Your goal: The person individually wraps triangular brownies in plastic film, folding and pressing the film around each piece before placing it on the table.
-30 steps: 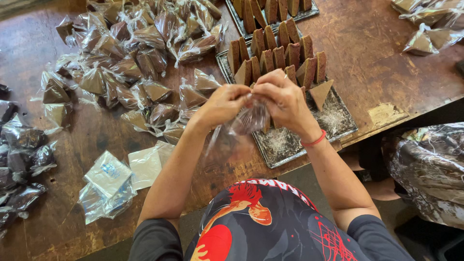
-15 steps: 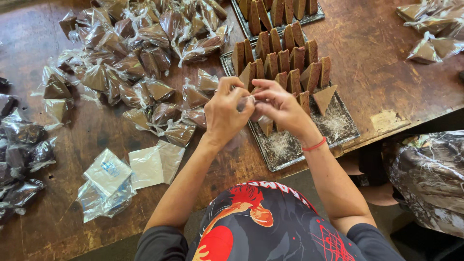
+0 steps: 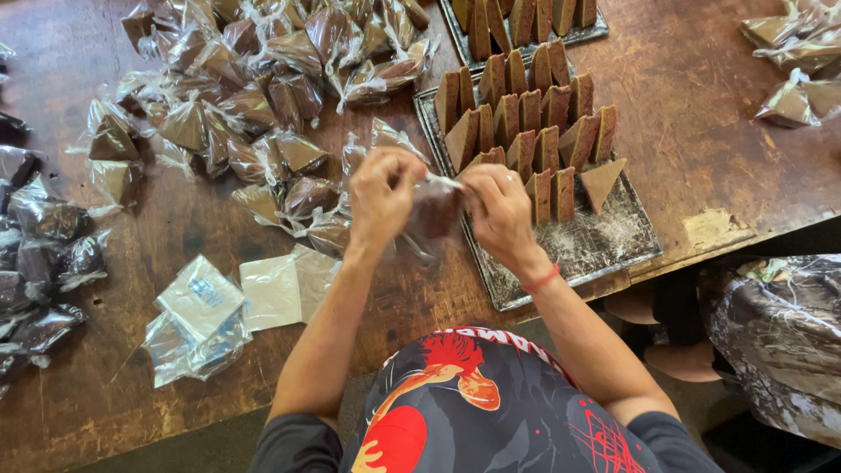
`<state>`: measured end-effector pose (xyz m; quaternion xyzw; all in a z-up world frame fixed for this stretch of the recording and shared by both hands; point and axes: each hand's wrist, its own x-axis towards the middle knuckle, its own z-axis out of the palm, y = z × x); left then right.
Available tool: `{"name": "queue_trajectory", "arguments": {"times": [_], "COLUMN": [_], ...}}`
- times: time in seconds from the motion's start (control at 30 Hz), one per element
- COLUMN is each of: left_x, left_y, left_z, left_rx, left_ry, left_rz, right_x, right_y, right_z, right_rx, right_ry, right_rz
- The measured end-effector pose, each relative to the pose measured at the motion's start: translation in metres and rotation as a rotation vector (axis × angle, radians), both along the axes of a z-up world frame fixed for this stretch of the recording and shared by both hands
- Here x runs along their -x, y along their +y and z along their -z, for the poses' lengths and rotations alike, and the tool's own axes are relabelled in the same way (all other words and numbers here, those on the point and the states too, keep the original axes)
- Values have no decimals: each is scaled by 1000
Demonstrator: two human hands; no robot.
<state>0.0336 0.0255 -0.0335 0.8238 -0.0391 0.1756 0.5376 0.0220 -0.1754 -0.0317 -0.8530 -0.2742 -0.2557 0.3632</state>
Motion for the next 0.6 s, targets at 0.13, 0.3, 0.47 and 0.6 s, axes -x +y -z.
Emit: {"name": "queue_trajectory", "arguments": {"times": [0.13,0.3,0.47,0.6], "left_x": [-17,-10,-8,-14], "left_y": [22,4,-16,-15], "left_z": [-32,-20,8,14], "left_rx": [26,698,970,771], "left_ry": [32,111,60,248], "left_rz": [-214,286,386,323], "right_x": [-15,-21,-27,-27], "right_y": [23,30,19,-9], "right_z": [-13,-3,20,22], "right_rx": [-150,-529,-955,-1003], "right_ry": [105,686,923,906], "right_rz": [-151,-531,-462,-263]}}
